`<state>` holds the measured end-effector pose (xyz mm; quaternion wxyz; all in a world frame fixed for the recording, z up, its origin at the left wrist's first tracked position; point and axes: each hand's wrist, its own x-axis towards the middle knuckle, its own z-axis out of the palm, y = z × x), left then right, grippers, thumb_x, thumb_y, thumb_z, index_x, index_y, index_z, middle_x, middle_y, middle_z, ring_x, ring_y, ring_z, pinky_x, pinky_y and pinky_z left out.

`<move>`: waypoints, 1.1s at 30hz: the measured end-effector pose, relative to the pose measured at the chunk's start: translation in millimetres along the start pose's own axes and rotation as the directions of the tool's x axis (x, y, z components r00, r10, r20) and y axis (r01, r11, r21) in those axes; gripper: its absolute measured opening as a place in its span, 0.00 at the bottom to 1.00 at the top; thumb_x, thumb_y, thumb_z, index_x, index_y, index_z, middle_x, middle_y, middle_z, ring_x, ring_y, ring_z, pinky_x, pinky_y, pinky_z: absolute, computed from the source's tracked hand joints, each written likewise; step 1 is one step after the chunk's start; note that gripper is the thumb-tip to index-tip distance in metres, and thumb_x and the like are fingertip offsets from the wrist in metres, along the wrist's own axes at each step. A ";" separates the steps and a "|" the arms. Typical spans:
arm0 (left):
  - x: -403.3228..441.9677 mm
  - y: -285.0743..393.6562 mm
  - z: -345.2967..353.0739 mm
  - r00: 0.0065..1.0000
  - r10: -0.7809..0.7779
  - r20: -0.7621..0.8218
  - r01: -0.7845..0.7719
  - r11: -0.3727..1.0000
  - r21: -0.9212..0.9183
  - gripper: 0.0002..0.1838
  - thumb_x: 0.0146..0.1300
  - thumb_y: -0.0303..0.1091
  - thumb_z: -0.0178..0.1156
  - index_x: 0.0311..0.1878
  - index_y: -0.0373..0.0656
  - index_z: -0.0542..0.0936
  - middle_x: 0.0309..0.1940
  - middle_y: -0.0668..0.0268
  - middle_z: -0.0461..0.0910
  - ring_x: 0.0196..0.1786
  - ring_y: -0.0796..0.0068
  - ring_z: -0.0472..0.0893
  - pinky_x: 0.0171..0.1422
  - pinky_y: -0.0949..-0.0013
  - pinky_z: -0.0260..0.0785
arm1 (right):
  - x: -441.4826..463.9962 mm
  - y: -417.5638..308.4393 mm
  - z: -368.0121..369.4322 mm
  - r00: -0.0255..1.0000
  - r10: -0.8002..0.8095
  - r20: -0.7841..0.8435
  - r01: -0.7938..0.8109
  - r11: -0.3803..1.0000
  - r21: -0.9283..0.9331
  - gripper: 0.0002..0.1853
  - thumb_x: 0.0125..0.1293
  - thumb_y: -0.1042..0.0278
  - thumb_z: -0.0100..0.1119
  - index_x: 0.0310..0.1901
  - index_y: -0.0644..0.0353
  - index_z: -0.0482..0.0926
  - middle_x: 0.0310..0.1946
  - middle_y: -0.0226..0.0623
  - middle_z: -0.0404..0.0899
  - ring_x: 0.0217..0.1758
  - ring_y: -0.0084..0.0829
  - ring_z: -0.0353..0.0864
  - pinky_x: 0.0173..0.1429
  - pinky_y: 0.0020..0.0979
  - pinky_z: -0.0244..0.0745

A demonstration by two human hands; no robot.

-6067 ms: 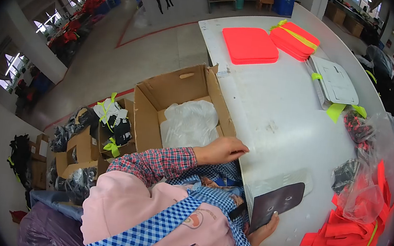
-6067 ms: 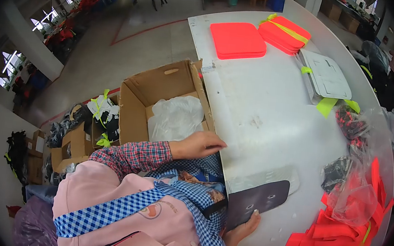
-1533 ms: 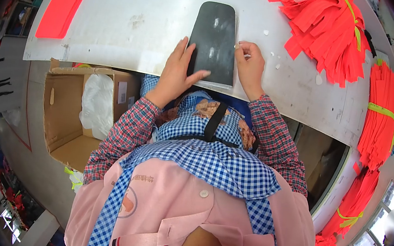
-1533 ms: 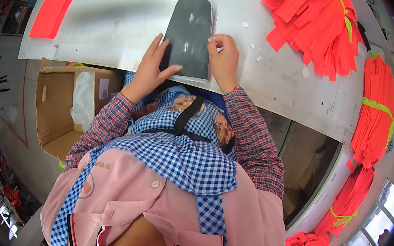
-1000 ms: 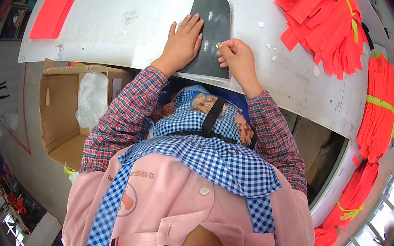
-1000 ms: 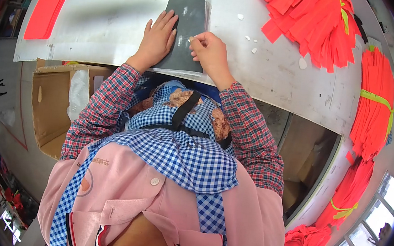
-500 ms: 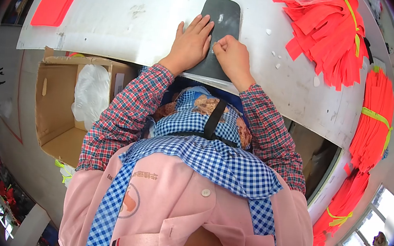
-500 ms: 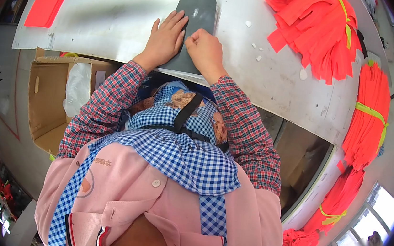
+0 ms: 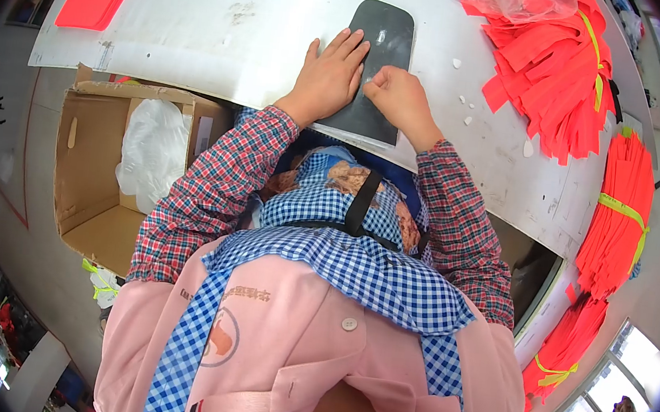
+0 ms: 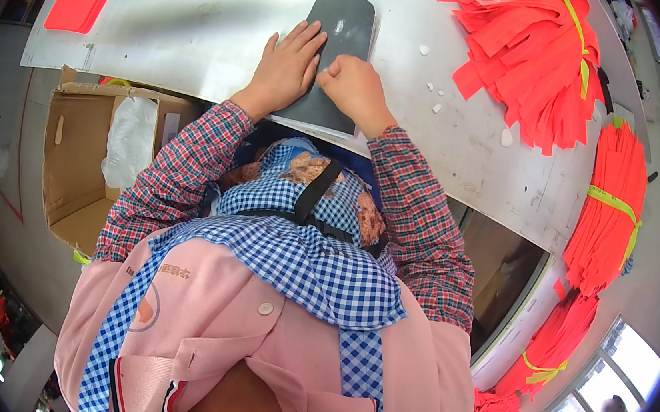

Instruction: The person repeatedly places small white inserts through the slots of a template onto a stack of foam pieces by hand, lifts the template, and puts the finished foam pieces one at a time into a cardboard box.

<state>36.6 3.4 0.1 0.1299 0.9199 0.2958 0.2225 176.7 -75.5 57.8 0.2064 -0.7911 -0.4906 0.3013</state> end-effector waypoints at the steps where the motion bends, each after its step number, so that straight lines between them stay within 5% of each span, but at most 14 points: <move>1: 0.2 0.3 -0.9 1.000 -0.001 0.004 0.001 1.000 -0.003 0.23 0.70 0.36 0.48 0.68 0.46 0.69 0.72 0.61 0.63 0.75 0.59 0.59 0.73 0.40 0.52 | 1.4 -0.2 -5.4 0.995 0.038 0.088 -0.042 0.998 0.045 0.11 0.56 0.61 0.63 0.29 0.62 0.80 0.25 0.42 0.83 0.30 0.35 0.84 0.35 0.35 0.78; 2: 0.6 0.2 -1.2 1.000 -0.002 0.008 0.002 1.000 -0.008 0.23 0.70 0.36 0.48 0.68 0.46 0.69 0.72 0.61 0.63 0.75 0.59 0.60 0.73 0.40 0.52 | 4.5 1.0 -10.2 0.982 0.072 0.176 -0.089 0.992 0.086 0.11 0.56 0.62 0.63 0.29 0.62 0.80 0.25 0.40 0.83 0.29 0.32 0.84 0.33 0.33 0.77; 8: -0.3 1.9 -2.8 1.000 0.010 -0.029 -0.010 1.000 -0.004 0.22 0.70 0.36 0.49 0.65 0.43 0.72 0.70 0.59 0.65 0.74 0.60 0.61 0.71 0.39 0.54 | 53.9 21.1 -18.7 0.997 0.063 -0.032 -0.045 0.917 0.397 0.12 0.59 0.61 0.63 0.32 0.63 0.80 0.26 0.33 0.83 0.27 0.23 0.82 0.30 0.25 0.78; 17: 0.7 3.5 -6.1 1.000 0.002 0.009 -0.002 1.000 -0.025 0.23 0.70 0.34 0.48 0.67 0.43 0.70 0.71 0.58 0.63 0.75 0.58 0.60 0.72 0.39 0.53 | 83.1 6.9 -29.0 0.997 0.032 -0.073 -0.020 0.988 0.156 0.13 0.59 0.59 0.62 0.32 0.63 0.80 0.23 0.35 0.82 0.24 0.25 0.82 0.31 0.27 0.78; 23: -0.3 5.2 -5.7 1.000 0.000 0.001 0.000 1.000 -0.025 0.23 0.69 0.34 0.48 0.66 0.43 0.70 0.71 0.57 0.64 0.75 0.58 0.61 0.72 0.39 0.53 | 96.2 11.1 -31.9 0.998 0.024 0.052 -0.026 0.999 0.035 0.15 0.57 0.55 0.62 0.28 0.61 0.80 0.19 0.36 0.80 0.20 0.27 0.80 0.30 0.28 0.77; 26: 0.6 5.9 -6.3 1.000 -0.005 0.004 0.005 1.000 -0.027 0.23 0.69 0.34 0.49 0.66 0.43 0.70 0.71 0.58 0.64 0.75 0.58 0.61 0.72 0.40 0.54 | 99.6 14.0 -32.5 0.997 0.036 0.069 -0.041 0.996 0.076 0.16 0.56 0.54 0.63 0.27 0.62 0.80 0.20 0.38 0.81 0.21 0.29 0.81 0.33 0.30 0.77; 29: 1.4 5.0 -4.7 1.000 -0.001 -0.005 0.001 1.000 -0.020 0.23 0.69 0.34 0.49 0.66 0.43 0.70 0.71 0.58 0.64 0.75 0.58 0.61 0.71 0.40 0.55 | 92.5 12.8 -25.4 0.993 0.028 -0.118 -0.020 0.998 0.067 0.17 0.54 0.54 0.63 0.29 0.62 0.81 0.23 0.41 0.83 0.27 0.33 0.84 0.39 0.32 0.78; 33: 0.4 4.7 -3.8 1.000 0.003 -0.007 -0.003 1.000 -0.016 0.23 0.69 0.34 0.49 0.66 0.43 0.70 0.71 0.58 0.64 0.75 0.58 0.61 0.71 0.40 0.55 | 88.3 12.7 -23.9 0.990 -0.071 -0.123 0.061 0.995 -0.082 0.17 0.54 0.54 0.63 0.31 0.62 0.82 0.28 0.44 0.83 0.34 0.39 0.84 0.44 0.35 0.77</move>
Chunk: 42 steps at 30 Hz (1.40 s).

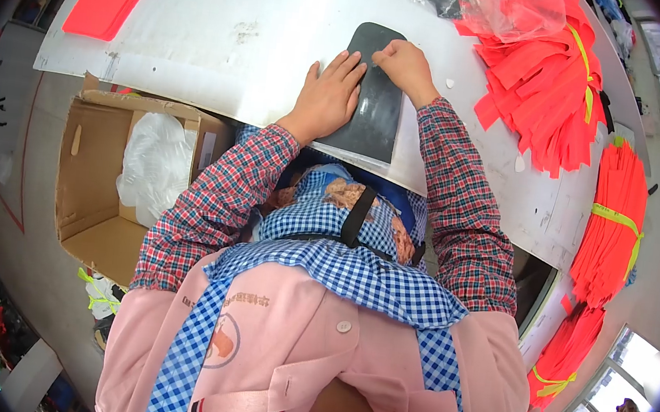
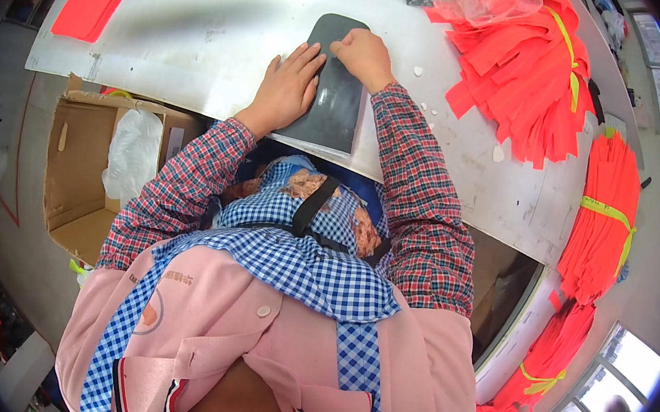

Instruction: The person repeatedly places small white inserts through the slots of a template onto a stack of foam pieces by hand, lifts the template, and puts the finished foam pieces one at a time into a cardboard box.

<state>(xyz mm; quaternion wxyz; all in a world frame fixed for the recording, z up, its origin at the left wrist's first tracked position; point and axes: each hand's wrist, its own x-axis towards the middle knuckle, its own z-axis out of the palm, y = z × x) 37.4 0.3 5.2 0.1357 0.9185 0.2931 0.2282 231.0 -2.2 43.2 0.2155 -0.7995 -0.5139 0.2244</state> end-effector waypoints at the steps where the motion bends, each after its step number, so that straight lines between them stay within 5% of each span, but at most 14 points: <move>1: 1.0 0.0 -0.2 1.000 -0.001 0.002 0.001 1.000 0.000 0.23 0.69 0.34 0.49 0.66 0.43 0.70 0.71 0.58 0.64 0.75 0.58 0.61 0.71 0.40 0.55 | 3.7 3.9 -2.0 0.998 0.007 0.059 -0.007 1.000 0.010 0.16 0.54 0.54 0.63 0.30 0.62 0.82 0.29 0.45 0.83 0.35 0.40 0.84 0.44 0.35 0.77; 5: 0.4 -0.4 0.8 1.000 -0.002 -0.009 0.002 1.000 -0.004 0.22 0.69 0.35 0.49 0.65 0.42 0.71 0.70 0.58 0.65 0.74 0.59 0.61 0.71 0.41 0.55 | -3.5 15.1 1.9 1.000 -0.017 -0.024 0.020 0.989 0.149 0.15 0.57 0.56 0.62 0.32 0.62 0.81 0.31 0.46 0.83 0.37 0.41 0.83 0.46 0.36 0.77; 8: 0.6 -2.2 3.8 1.000 -0.004 -0.019 0.003 1.000 -0.028 0.22 0.69 0.35 0.49 0.65 0.42 0.71 0.71 0.58 0.65 0.74 0.59 0.61 0.71 0.41 0.55 | -30.6 20.7 10.9 0.913 0.049 -0.405 0.058 0.967 0.246 0.13 0.59 0.59 0.61 0.35 0.62 0.80 0.33 0.47 0.83 0.38 0.43 0.83 0.47 0.38 0.76; 16: 1.2 -8.4 4.0 1.000 0.019 0.004 -0.018 0.995 -0.094 0.23 0.69 0.33 0.49 0.67 0.41 0.69 0.71 0.55 0.63 0.75 0.55 0.60 0.72 0.42 0.54 | -68.8 0.7 11.8 0.898 -0.012 -0.439 0.135 0.959 0.249 0.10 0.62 0.64 0.60 0.35 0.64 0.79 0.40 0.49 0.82 0.41 0.47 0.81 0.47 0.42 0.75; 20: 2.4 -9.8 3.6 0.998 0.034 -0.049 -0.040 0.991 -0.131 0.23 0.68 0.31 0.50 0.66 0.39 0.70 0.69 0.50 0.64 0.73 0.50 0.62 0.72 0.45 0.55 | -68.0 0.8 19.0 0.752 -0.190 -0.632 0.366 0.917 0.160 0.10 0.63 0.64 0.60 0.35 0.64 0.78 0.40 0.48 0.82 0.37 0.45 0.81 0.44 0.42 0.75; 23: 3.3 -7.8 0.5 0.992 0.056 -0.112 -0.072 0.987 -0.146 0.22 0.67 0.30 0.51 0.64 0.37 0.70 0.67 0.48 0.67 0.70 0.48 0.65 0.71 0.49 0.58 | -81.9 -8.8 13.7 0.876 -0.015 -0.482 0.253 0.865 0.434 0.10 0.63 0.64 0.61 0.35 0.63 0.78 0.37 0.45 0.82 0.35 0.40 0.80 0.44 0.38 0.74; 26: 2.9 -8.0 -1.6 0.986 0.060 -0.154 -0.087 0.981 -0.176 0.22 0.66 0.27 0.52 0.63 0.36 0.71 0.65 0.47 0.68 0.68 0.47 0.67 0.71 0.53 0.59 | -90.5 -2.5 6.6 0.991 -0.002 -0.131 0.063 0.884 0.463 0.10 0.62 0.64 0.63 0.35 0.63 0.79 0.34 0.43 0.82 0.36 0.33 0.80 0.44 0.33 0.74; 29: 0.2 -7.3 -6.6 0.973 -0.007 -0.232 -0.062 0.955 -0.290 0.20 0.66 0.25 0.52 0.61 0.35 0.71 0.62 0.47 0.70 0.64 0.47 0.70 0.70 0.54 0.61 | -88.8 13.3 24.0 0.980 0.019 -0.199 0.079 0.876 0.475 0.09 0.62 0.66 0.64 0.36 0.63 0.79 0.30 0.40 0.82 0.36 0.28 0.80 0.43 0.29 0.73; 31: -5.0 -0.5 -16.8 0.934 -0.072 -0.351 -0.044 0.950 -0.310 0.15 0.66 0.25 0.53 0.56 0.37 0.75 0.49 0.52 0.76 0.54 0.52 0.76 0.62 0.58 0.67 | -80.9 25.0 24.2 0.909 0.046 -0.415 0.183 0.849 0.496 0.09 0.62 0.66 0.64 0.36 0.63 0.79 0.30 0.38 0.82 0.36 0.25 0.79 0.43 0.28 0.73; 32: -9.8 3.0 -20.6 0.949 -0.143 -0.279 0.023 0.919 -0.393 0.14 0.65 0.25 0.54 0.54 0.37 0.76 0.47 0.53 0.76 0.51 0.53 0.76 0.59 0.58 0.68 | -81.4 33.4 23.8 0.856 0.067 -0.512 0.231 0.837 0.496 0.09 0.63 0.66 0.64 0.36 0.63 0.79 0.30 0.36 0.81 0.36 0.24 0.78 0.43 0.27 0.72; 34: -18.7 9.0 -28.0 0.956 -0.269 -0.118 0.168 0.829 -0.533 0.12 0.64 0.25 0.55 0.50 0.36 0.77 0.42 0.54 0.76 0.45 0.55 0.77 0.52 0.58 0.70 | -82.4 44.7 8.7 0.806 0.204 -0.556 0.231 0.756 0.613 0.08 0.65 0.66 0.64 0.35 0.63 0.79 0.32 0.32 0.81 0.37 0.20 0.76 0.44 0.25 0.71; 36: -20.4 17.3 -38.0 0.982 -0.182 0.051 0.184 0.865 -0.467 0.14 0.61 0.30 0.61 0.49 0.37 0.79 0.39 0.56 0.77 0.42 0.57 0.78 0.48 0.60 0.72 | -81.6 60.2 0.8 0.814 0.405 -0.417 0.198 0.482 0.854 0.08 0.65 0.67 0.63 0.36 0.64 0.79 0.33 0.32 0.81 0.36 0.21 0.77 0.43 0.25 0.72; 39: -19.0 23.5 -42.1 0.995 0.035 0.093 -0.007 0.959 -0.283 0.20 0.57 0.35 0.68 0.51 0.35 0.79 0.41 0.55 0.78 0.42 0.57 0.79 0.48 0.61 0.72 | -106.1 43.4 -20.2 0.881 0.421 -0.217 0.167 0.152 0.974 0.10 0.67 0.66 0.61 0.40 0.66 0.78 0.34 0.32 0.80 0.38 0.23 0.79 0.42 0.26 0.74; 42: -8.3 21.1 -42.7 0.974 0.019 0.226 0.038 0.969 -0.245 0.19 0.57 0.35 0.68 0.49 0.35 0.80 0.39 0.54 0.79 0.42 0.56 0.79 0.48 0.61 0.72 | -119.2 46.1 -21.3 0.939 0.344 0.027 -0.016 -0.035 0.999 0.08 0.69 0.66 0.58 0.42 0.62 0.77 0.37 0.32 0.81 0.35 0.22 0.79 0.58 0.41 0.78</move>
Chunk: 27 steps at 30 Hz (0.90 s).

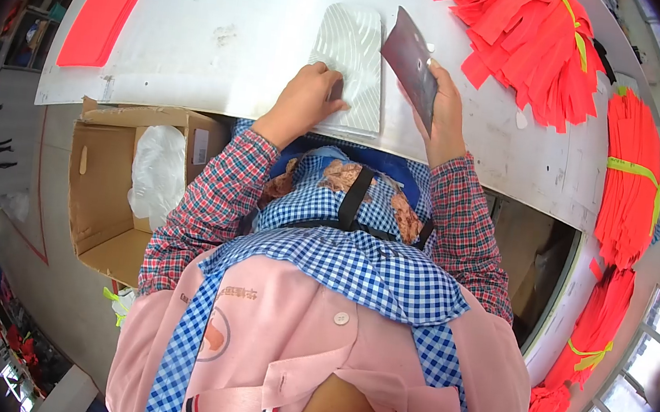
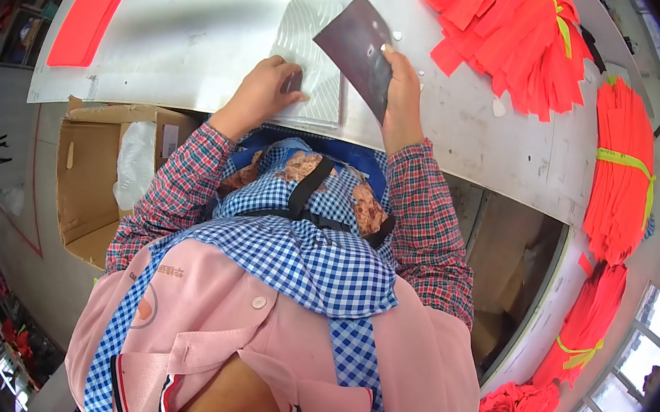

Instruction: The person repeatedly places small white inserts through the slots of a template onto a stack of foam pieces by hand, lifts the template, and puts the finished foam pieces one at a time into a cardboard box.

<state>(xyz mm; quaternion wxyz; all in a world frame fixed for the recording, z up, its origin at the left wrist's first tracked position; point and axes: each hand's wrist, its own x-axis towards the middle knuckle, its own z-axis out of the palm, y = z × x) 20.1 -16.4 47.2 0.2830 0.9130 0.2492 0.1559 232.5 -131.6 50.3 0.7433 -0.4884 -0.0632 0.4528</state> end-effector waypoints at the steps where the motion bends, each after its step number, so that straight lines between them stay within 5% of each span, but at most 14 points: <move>1: 3.2 -0.8 -1.1 1.000 -0.016 0.020 0.017 1.000 -0.023 0.18 0.57 0.34 0.67 0.48 0.36 0.81 0.38 0.54 0.79 0.41 0.56 0.79 0.48 0.61 0.72 | -11.6 -2.1 6.4 0.999 0.041 0.020 -0.042 0.997 0.061 0.08 0.69 0.66 0.57 0.41 0.61 0.77 0.37 0.32 0.81 0.35 0.22 0.79 0.59 0.45 0.77; 6: 11.1 -8.6 1.6 1.000 -0.005 -0.022 0.003 0.997 -0.079 0.09 0.57 0.27 0.64 0.41 0.34 0.83 0.37 0.50 0.81 0.39 0.52 0.82 0.47 0.58 0.75 | -51.7 4.5 21.5 0.953 0.188 0.238 -0.237 0.951 0.199 0.07 0.71 0.64 0.54 0.40 0.58 0.76 0.36 0.30 0.81 0.38 0.20 0.79 0.62 0.61 0.72; 12: 15.4 -14.4 3.1 0.996 -0.094 0.006 0.094 0.977 -0.190 0.08 0.58 0.25 0.60 0.39 0.32 0.83 0.35 0.46 0.82 0.37 0.50 0.83 0.43 0.58 0.74 | -66.9 22.3 38.6 0.922 0.329 0.204 -0.345 0.937 0.049 0.10 0.71 0.63 0.54 0.46 0.59 0.77 0.36 0.33 0.81 0.35 0.26 0.81 0.61 0.59 0.74; 16: 14.4 -17.8 4.8 0.996 -0.095 -0.002 0.091 0.961 -0.261 0.07 0.58 0.25 0.60 0.37 0.31 0.82 0.34 0.45 0.82 0.38 0.50 0.83 0.43 0.58 0.74 | -61.2 37.4 35.3 0.942 0.305 0.140 -0.300 0.952 -0.056 0.13 0.67 0.61 0.57 0.46 0.62 0.79 0.37 0.36 0.82 0.38 0.26 0.83 0.44 0.25 0.79; 19: 13.2 -15.7 0.8 0.996 -0.087 0.005 0.086 0.963 -0.254 0.07 0.58 0.25 0.59 0.37 0.32 0.82 0.33 0.46 0.82 0.37 0.49 0.82 0.43 0.58 0.74 | -57.3 42.7 30.2 0.971 0.199 0.134 -0.193 0.980 -0.056 0.12 0.68 0.61 0.57 0.44 0.61 0.79 0.37 0.35 0.82 0.37 0.24 0.82 0.43 0.25 0.78; 22: 13.8 -14.4 -2.4 0.997 -0.077 0.012 0.078 0.961 -0.264 0.07 0.58 0.25 0.59 0.38 0.33 0.82 0.33 0.46 0.81 0.37 0.49 0.82 0.43 0.57 0.74 | -62.1 37.2 33.8 0.975 0.216 0.058 -0.219 0.975 0.041 0.11 0.68 0.61 0.57 0.42 0.60 0.79 0.36 0.34 0.82 0.36 0.23 0.81 0.43 0.24 0.77; 27: 14.7 -17.1 -0.9 0.999 -0.025 -0.027 0.019 0.979 -0.205 0.07 0.58 0.24 0.59 0.38 0.33 0.83 0.33 0.47 0.82 0.36 0.49 0.83 0.43 0.58 0.74 | -60.5 48.4 26.2 0.948 0.272 0.164 -0.276 0.961 0.001 0.15 0.69 0.60 0.56 0.50 0.62 0.75 0.42 0.38 0.81 0.43 0.27 0.82 0.51 0.31 0.80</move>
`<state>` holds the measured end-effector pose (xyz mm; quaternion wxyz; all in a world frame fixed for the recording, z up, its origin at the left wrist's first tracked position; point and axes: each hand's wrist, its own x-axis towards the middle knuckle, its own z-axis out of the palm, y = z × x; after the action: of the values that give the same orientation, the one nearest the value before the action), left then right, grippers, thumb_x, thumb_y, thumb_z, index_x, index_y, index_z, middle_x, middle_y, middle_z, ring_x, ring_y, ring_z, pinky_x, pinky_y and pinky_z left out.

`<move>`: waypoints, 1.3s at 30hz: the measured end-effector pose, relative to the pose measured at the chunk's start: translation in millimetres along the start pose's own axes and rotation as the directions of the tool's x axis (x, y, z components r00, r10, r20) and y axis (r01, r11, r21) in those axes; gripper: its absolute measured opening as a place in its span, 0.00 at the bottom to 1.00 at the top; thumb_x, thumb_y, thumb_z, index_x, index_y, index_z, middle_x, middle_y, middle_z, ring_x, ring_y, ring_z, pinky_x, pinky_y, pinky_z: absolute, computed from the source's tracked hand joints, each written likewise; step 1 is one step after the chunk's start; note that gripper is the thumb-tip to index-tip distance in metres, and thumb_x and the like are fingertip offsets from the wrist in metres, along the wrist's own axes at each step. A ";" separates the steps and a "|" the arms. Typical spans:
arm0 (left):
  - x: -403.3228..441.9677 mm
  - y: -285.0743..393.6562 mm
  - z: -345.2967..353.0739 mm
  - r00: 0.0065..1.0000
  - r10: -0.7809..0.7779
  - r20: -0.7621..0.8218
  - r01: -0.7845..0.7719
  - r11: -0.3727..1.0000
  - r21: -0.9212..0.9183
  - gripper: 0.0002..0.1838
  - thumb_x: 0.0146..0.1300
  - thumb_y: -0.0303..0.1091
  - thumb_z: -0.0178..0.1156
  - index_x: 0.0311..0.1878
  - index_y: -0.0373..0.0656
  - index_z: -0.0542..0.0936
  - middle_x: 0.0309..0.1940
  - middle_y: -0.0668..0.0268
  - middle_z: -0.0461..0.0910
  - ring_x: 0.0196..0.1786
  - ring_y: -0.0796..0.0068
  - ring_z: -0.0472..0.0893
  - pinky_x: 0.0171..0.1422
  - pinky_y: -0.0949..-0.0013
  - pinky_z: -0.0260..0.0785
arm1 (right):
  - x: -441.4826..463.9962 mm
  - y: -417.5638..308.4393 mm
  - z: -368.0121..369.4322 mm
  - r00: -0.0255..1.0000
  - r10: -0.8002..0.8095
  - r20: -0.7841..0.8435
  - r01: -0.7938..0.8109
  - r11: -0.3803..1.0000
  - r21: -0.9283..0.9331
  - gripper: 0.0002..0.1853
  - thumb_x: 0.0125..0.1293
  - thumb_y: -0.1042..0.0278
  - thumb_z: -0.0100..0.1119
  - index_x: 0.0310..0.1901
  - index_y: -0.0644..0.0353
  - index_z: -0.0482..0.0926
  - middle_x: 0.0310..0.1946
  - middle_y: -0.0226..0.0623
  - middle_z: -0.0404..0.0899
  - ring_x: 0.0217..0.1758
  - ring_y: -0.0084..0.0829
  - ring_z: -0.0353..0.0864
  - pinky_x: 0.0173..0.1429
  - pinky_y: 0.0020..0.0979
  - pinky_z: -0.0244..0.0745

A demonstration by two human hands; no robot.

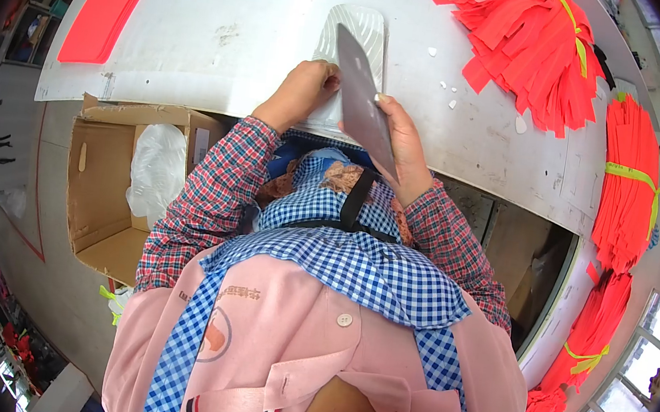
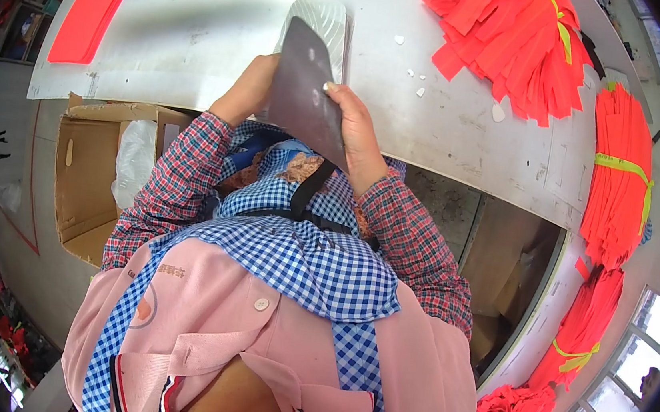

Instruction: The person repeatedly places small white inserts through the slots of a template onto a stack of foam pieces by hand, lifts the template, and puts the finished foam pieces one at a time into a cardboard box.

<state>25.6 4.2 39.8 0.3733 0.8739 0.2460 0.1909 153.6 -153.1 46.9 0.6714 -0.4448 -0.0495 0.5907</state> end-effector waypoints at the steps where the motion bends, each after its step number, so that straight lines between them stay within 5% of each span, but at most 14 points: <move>1: -0.7 -0.3 -0.2 1.000 -0.022 0.016 0.022 0.999 -0.039 0.07 0.58 0.24 0.59 0.38 0.33 0.83 0.33 0.47 0.82 0.36 0.49 0.83 0.43 0.58 0.74 | 1.4 3.3 0.2 1.000 0.010 0.006 -0.010 0.999 -0.032 0.15 0.69 0.60 0.55 0.50 0.61 0.75 0.43 0.38 0.80 0.43 0.27 0.82 0.51 0.31 0.80; 5: -1.5 0.8 -1.6 0.997 -0.072 0.033 0.076 0.988 -0.133 0.07 0.57 0.23 0.60 0.38 0.33 0.83 0.33 0.47 0.82 0.36 0.50 0.83 0.43 0.59 0.74 | -0.8 3.8 11.4 0.998 -0.045 -0.046 0.046 0.999 0.017 0.09 0.68 0.62 0.58 0.41 0.59 0.79 0.35 0.31 0.81 0.38 0.21 0.80 0.44 0.23 0.77; 12: -3.6 9.2 -9.0 0.995 -0.072 0.064 0.078 0.991 -0.104 0.12 0.53 0.29 0.66 0.41 0.35 0.82 0.34 0.53 0.82 0.38 0.53 0.81 0.44 0.60 0.74 | -5.0 -7.6 7.2 0.975 -0.177 -0.132 0.179 0.984 0.004 0.07 0.68 0.64 0.58 0.41 0.58 0.77 0.36 0.32 0.81 0.37 0.24 0.81 0.43 0.27 0.80; 15: -10.9 12.6 -8.4 0.959 0.280 0.051 -0.284 0.955 0.091 0.17 0.51 0.33 0.69 0.43 0.36 0.81 0.33 0.55 0.81 0.38 0.52 0.80 0.45 0.59 0.74 | -5.0 -5.6 4.8 0.973 -0.182 -0.142 0.184 0.983 -0.002 0.07 0.69 0.64 0.57 0.41 0.59 0.76 0.35 0.33 0.80 0.36 0.24 0.82 0.42 0.27 0.80; 18: -21.4 20.8 -1.6 0.944 0.329 0.033 -0.327 0.916 0.230 0.16 0.53 0.30 0.66 0.46 0.37 0.81 0.35 0.54 0.82 0.40 0.52 0.80 0.46 0.57 0.75 | -5.8 -3.5 3.2 0.971 -0.191 -0.143 0.192 0.981 -0.008 0.08 0.69 0.64 0.57 0.41 0.59 0.76 0.35 0.33 0.80 0.37 0.24 0.82 0.41 0.27 0.80; 24: -17.7 22.4 -26.5 0.983 0.161 0.087 -0.179 0.947 0.268 0.13 0.59 0.26 0.62 0.48 0.38 0.80 0.37 0.53 0.83 0.39 0.56 0.82 0.47 0.61 0.74 | -1.3 2.6 -3.1 0.963 -0.211 -0.170 0.207 0.978 -0.039 0.07 0.69 0.64 0.57 0.40 0.59 0.75 0.35 0.33 0.79 0.37 0.24 0.81 0.41 0.27 0.80; 27: -15.9 26.7 -76.0 0.981 -0.179 -0.075 0.190 0.963 0.191 0.12 0.62 0.27 0.60 0.50 0.37 0.80 0.37 0.53 0.84 0.37 0.65 0.83 0.45 0.66 0.74 | 1.7 3.7 -3.6 0.960 -0.213 -0.183 0.210 0.977 -0.035 0.07 0.69 0.65 0.58 0.40 0.58 0.75 0.35 0.33 0.80 0.36 0.24 0.81 0.41 0.27 0.80; 28: -21.2 18.7 -94.8 0.969 -0.148 -0.200 0.186 0.964 0.189 0.12 0.64 0.28 0.59 0.50 0.38 0.80 0.37 0.54 0.84 0.37 0.68 0.82 0.44 0.68 0.73 | 1.1 3.1 -2.5 0.959 -0.212 -0.187 0.210 0.977 -0.033 0.07 0.69 0.65 0.58 0.40 0.58 0.75 0.35 0.33 0.80 0.36 0.24 0.81 0.41 0.27 0.80; 33: -89.5 -29.6 -207.8 0.720 -0.183 -0.670 0.249 0.969 0.003 0.14 0.69 0.28 0.55 0.55 0.35 0.79 0.35 0.63 0.84 0.39 0.78 0.80 0.46 0.70 0.73 | -0.1 3.6 -4.4 0.956 -0.221 -0.194 0.213 0.975 -0.062 0.07 0.68 0.65 0.60 0.40 0.58 0.76 0.34 0.31 0.80 0.36 0.23 0.80 0.42 0.26 0.79; 35: -143.0 -53.0 -258.0 0.608 -0.244 -0.756 0.522 0.840 0.149 0.14 0.69 0.30 0.55 0.53 0.33 0.80 0.36 0.59 0.85 0.39 0.76 0.81 0.47 0.70 0.73 | 6.9 9.8 -13.6 0.954 -0.224 -0.199 0.214 0.974 -0.071 0.06 0.68 0.66 0.60 0.40 0.58 0.77 0.34 0.31 0.80 0.36 0.23 0.80 0.42 0.26 0.78; 39: -241.8 -55.9 -299.8 0.397 -0.225 -0.890 0.809 0.543 0.223 0.14 0.69 0.34 0.55 0.51 0.35 0.81 0.37 0.52 0.84 0.39 0.65 0.84 0.48 0.64 0.73 | 4.9 6.6 -10.2 0.952 -0.222 -0.209 0.199 0.972 -0.124 0.07 0.68 0.65 0.57 0.41 0.59 0.79 0.35 0.29 0.80 0.38 0.23 0.79 0.45 0.26 0.76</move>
<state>-340.4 66.8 156.2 -0.0513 0.6283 0.7097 0.3146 156.2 -155.1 34.2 0.7084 -0.5335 -0.0517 0.4592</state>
